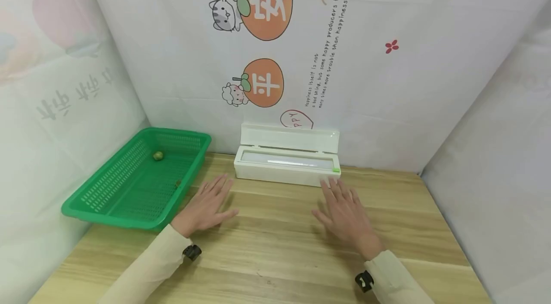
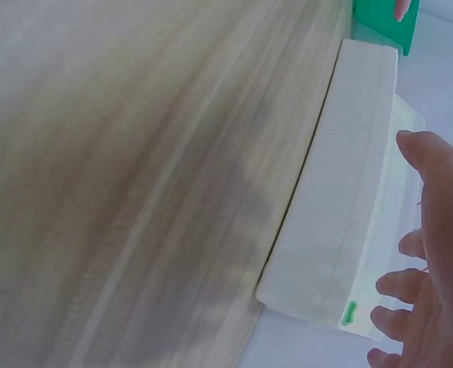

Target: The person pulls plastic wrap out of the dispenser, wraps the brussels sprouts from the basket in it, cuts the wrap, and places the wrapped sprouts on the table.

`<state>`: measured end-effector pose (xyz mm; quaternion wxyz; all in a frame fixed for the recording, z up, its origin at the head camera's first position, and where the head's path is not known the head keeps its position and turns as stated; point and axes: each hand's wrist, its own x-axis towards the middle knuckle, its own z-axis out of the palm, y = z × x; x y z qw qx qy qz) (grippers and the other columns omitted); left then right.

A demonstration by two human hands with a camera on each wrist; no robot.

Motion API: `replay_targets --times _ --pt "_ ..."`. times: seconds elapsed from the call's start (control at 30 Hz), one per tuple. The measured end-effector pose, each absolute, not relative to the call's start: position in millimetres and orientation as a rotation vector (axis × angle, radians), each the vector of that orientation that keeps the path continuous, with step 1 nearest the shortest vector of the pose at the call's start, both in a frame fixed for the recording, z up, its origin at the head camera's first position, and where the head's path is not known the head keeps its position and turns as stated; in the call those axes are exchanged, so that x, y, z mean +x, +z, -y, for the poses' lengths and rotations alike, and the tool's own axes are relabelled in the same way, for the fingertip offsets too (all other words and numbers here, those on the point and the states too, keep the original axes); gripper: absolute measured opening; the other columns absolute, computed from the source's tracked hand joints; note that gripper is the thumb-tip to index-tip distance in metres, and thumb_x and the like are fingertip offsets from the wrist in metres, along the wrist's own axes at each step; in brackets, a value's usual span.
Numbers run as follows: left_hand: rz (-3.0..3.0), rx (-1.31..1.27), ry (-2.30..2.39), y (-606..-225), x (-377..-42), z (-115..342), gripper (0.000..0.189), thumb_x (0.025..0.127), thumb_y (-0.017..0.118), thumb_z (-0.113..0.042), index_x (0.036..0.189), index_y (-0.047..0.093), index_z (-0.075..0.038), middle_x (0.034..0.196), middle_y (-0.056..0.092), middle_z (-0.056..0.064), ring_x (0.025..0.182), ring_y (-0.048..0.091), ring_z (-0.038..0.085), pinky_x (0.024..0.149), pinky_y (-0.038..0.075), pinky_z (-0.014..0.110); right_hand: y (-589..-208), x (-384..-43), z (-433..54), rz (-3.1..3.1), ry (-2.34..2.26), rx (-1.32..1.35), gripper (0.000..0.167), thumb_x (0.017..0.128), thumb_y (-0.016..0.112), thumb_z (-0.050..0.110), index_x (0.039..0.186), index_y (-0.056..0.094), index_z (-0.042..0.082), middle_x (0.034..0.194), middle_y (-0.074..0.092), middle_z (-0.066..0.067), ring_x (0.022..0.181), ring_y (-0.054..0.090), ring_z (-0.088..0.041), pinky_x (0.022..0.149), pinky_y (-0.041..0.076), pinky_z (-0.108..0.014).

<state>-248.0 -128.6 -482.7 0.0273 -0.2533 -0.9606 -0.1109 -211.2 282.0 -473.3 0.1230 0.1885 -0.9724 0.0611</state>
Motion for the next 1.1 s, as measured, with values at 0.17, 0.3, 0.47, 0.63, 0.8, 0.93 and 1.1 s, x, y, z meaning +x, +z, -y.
replay_targets --times 0.17,0.3,0.47,0.63,0.8,0.93,1.1 --pt "2.942 -0.820 -0.337 -478 -254 125 0.093 0.102 0.058 -0.059 0.164 0.027 0.003 0.173 0.026 0.023 0.161 0.027 0.042 0.126 0.030 0.069 -470 -218 -284 2.843 0.159 0.548 0.083 0.105 0.057 0.053 0.165 0.028 0.002 0.171 0.030 -0.024 0.157 0.030 -0.048 0.124 0.027 -0.073" --pt "2.903 -0.860 -0.338 -470 -260 120 0.092 0.102 0.062 -0.054 0.163 0.028 0.006 0.173 0.026 0.024 0.160 0.029 0.043 0.126 0.031 0.066 -464 -229 -286 2.818 0.138 0.570 0.080 0.105 0.062 0.044 0.163 0.031 -0.002 0.167 0.036 -0.027 0.153 0.037 -0.049 0.121 0.034 -0.070" --pt "2.904 -0.888 -0.301 -459 -273 109 0.089 0.103 0.062 -0.048 0.163 0.026 0.006 0.173 0.025 0.024 0.161 0.027 0.041 0.130 0.029 0.058 -454 -248 -293 2.764 0.174 0.623 0.076 0.100 0.072 0.032 0.156 0.039 -0.008 0.156 0.048 -0.034 0.140 0.051 -0.053 0.116 0.044 -0.068" --pt "2.873 -0.902 -0.276 -450 -291 95 0.080 0.104 0.065 -0.037 0.162 0.030 0.006 0.171 0.033 0.023 0.159 0.034 0.038 0.131 0.031 0.051 -442 -269 -303 2.734 0.290 0.655 0.070 0.095 0.079 0.023 0.148 0.048 -0.010 0.142 0.059 -0.036 0.129 0.060 -0.055 0.112 0.049 -0.065" --pt "2.801 -0.913 -0.320 -445 -314 83 0.071 0.100 0.071 -0.023 0.156 0.041 0.007 0.160 0.048 0.024 0.149 0.049 0.038 0.125 0.042 0.047 -431 -290 -306 2.710 0.307 0.718 0.056 0.094 0.080 0.018 0.138 0.058 -0.010 0.133 0.066 -0.034 0.123 0.064 -0.052 0.109 0.052 -0.063" --pt "2.741 -0.960 -0.303 -444 -333 78 0.061 0.098 0.073 -0.019 0.149 0.051 0.006 0.150 0.058 0.023 0.140 0.057 0.037 0.119 0.049 0.045 -427 -304 -307 2.732 0.269 0.782 0.053 0.092 0.082 0.017 0.133 0.062 -0.010 0.130 0.068 -0.032 0.122 0.065 -0.050 0.108 0.053 -0.062" --pt "2.705 -1.009 -0.242 -443 -350 74 0.047 0.097 0.074 -0.016 0.138 0.062 0.004 0.136 0.068 0.021 0.129 0.065 0.036 0.111 0.056 0.044 -426 -317 -301 2.809 0.258 0.820 0.051 0.092 0.082 0.016 0.132 0.064 -0.011 0.132 0.068 -0.031 0.124 0.064 -0.050 0.110 0.052 -0.061"
